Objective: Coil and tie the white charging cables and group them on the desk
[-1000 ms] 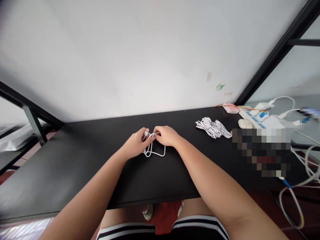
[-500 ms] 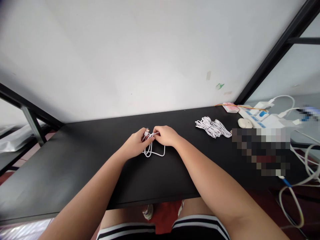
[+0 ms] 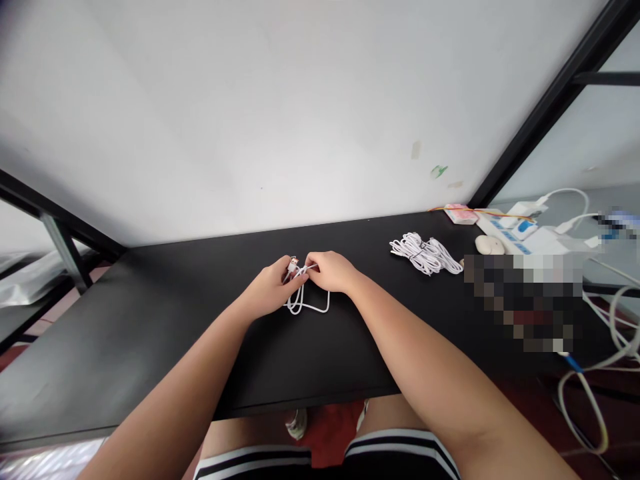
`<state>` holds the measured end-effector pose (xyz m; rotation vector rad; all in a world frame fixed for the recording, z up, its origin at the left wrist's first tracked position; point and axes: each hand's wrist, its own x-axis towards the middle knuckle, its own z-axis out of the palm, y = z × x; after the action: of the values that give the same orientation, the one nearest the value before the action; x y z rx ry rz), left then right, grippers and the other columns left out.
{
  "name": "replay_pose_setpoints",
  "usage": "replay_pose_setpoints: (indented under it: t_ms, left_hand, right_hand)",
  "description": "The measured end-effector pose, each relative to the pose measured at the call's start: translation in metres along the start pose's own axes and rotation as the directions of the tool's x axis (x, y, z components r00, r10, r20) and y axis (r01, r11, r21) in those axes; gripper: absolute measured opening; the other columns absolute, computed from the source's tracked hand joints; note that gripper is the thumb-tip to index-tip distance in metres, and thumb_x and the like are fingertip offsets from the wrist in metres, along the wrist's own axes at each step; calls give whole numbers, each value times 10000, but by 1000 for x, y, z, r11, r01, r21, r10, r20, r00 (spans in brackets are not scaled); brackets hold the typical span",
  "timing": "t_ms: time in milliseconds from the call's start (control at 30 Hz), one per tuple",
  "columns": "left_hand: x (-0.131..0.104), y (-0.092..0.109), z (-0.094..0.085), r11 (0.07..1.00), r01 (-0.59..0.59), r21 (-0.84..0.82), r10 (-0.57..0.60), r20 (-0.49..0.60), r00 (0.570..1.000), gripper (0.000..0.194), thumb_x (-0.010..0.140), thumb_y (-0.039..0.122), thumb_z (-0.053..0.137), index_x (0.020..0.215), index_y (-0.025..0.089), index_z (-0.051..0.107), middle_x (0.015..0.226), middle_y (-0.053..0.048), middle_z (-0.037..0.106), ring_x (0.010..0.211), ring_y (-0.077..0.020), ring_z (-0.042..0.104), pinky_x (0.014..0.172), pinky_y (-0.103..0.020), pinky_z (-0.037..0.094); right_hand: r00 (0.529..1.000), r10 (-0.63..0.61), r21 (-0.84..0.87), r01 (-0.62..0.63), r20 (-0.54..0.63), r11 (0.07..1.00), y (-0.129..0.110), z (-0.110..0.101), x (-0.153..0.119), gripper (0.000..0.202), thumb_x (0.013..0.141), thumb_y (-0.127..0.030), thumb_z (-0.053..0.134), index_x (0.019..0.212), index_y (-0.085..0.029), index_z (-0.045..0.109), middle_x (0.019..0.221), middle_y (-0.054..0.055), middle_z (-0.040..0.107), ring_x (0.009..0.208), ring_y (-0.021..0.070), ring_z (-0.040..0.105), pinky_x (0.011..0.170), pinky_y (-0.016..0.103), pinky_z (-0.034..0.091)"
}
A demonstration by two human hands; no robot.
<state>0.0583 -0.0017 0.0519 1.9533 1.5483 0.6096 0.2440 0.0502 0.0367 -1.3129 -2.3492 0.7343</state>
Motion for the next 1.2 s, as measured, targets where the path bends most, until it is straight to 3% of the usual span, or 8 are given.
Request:
replay_pose_setpoints:
  t_ms: [1200]
  left_hand:
    - [0, 1, -1, 999, 7, 36, -7, 4, 1000, 327, 888, 504, 534, 772, 231, 396, 707, 31, 570, 604, -140, 487, 551, -277, 321]
  right_hand:
    - [996, -78, -17, 79, 30, 997, -8, 2, -2, 121, 824, -171, 563, 907, -208, 643, 852, 23, 709, 716, 145, 591, 609, 242, 336]
